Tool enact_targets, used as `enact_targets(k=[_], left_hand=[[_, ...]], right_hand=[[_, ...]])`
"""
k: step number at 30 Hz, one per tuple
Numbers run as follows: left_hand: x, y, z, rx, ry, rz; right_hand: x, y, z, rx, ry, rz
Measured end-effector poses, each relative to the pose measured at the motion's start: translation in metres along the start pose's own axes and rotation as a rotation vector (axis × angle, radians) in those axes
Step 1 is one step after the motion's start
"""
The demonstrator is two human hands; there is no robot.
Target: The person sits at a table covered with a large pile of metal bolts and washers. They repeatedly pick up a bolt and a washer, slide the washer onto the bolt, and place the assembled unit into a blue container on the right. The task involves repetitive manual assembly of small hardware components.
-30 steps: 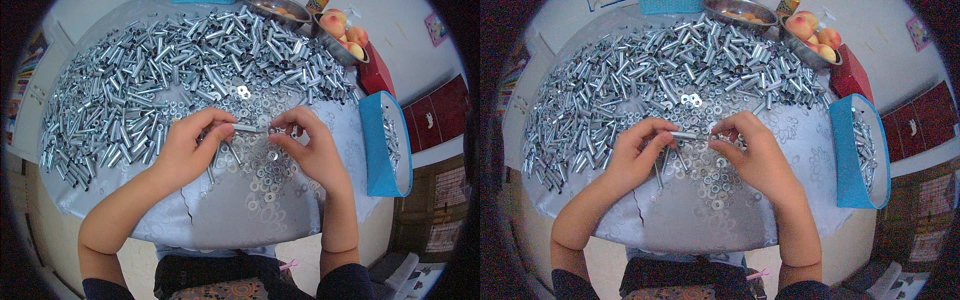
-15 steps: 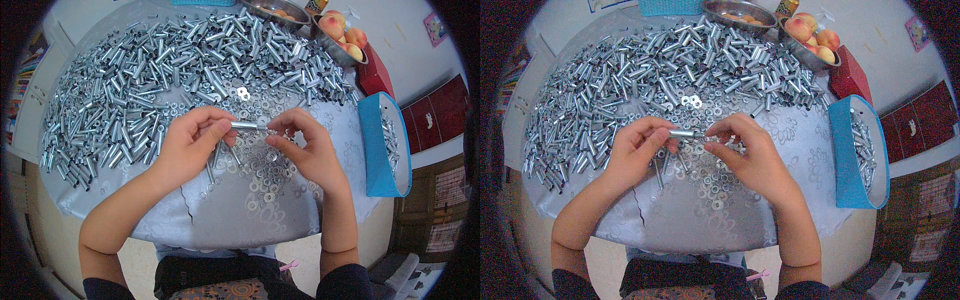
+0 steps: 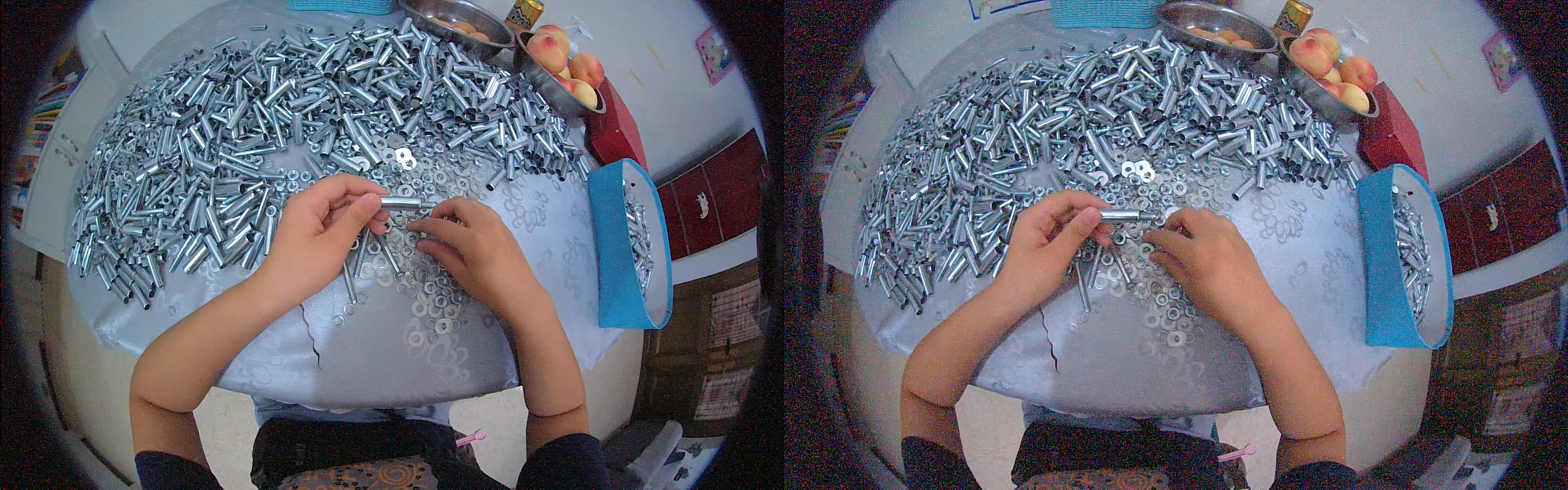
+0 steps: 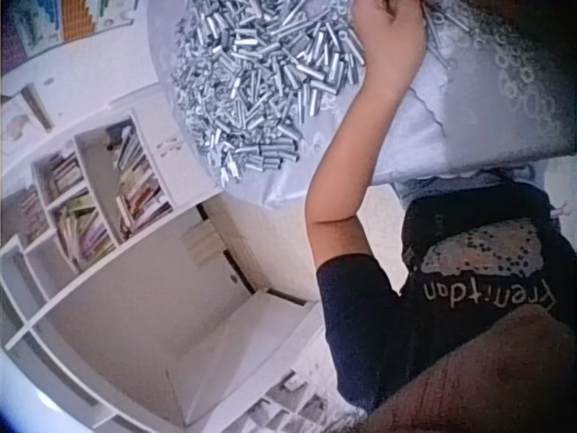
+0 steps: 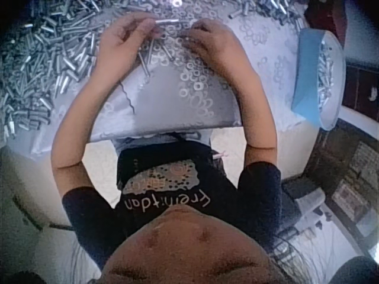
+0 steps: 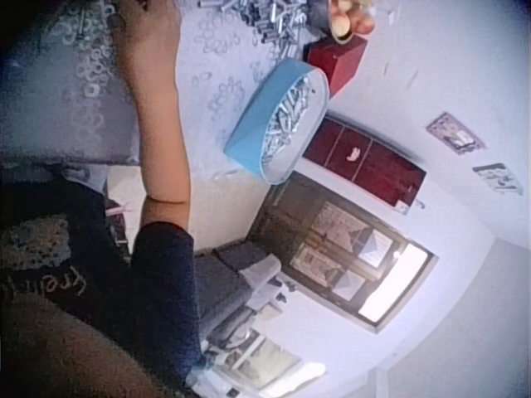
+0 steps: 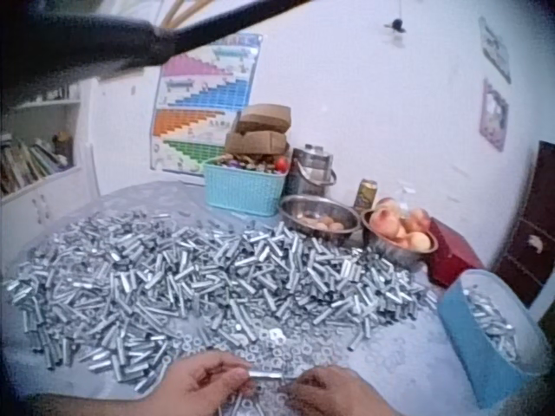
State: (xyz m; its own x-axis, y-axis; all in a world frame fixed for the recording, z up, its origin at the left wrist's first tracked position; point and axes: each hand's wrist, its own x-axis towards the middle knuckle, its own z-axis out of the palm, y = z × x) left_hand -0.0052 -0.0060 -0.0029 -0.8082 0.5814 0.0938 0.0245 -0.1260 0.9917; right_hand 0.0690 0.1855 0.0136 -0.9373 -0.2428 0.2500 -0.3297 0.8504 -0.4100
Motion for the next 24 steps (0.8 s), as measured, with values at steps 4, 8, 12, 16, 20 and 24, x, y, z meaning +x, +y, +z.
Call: enact_targets(k=[4,8,12,16,20,24], left_hand=[[0.001,-0.002,-0.001,0.006,0.007,-0.001],[0.001,0.0,-0.001,0.049,0.005,0.012],[0.001,-0.001,0.0,0.024,0.005,0.007],[0.001,0.0,-0.001,0.007,0.007,0.011],[0.002,0.0,-0.002,0.005,0.007,0.03],[0.001,0.001,-0.002,0.014,0.009,0.022]], right_hand=[[0.002,-0.005,0.0,0.041,0.001,0.063],[0.001,-0.001,0.001,-0.007,-0.075,0.053],[0.001,0.0,0.0,-0.067,0.053,-0.074],[0.003,-0.005,-0.009,0.149,0.21,0.081],[0.001,-0.008,-0.017,0.258,0.265,0.178],[0.0,0.001,-0.014,0.205,0.208,0.143]])
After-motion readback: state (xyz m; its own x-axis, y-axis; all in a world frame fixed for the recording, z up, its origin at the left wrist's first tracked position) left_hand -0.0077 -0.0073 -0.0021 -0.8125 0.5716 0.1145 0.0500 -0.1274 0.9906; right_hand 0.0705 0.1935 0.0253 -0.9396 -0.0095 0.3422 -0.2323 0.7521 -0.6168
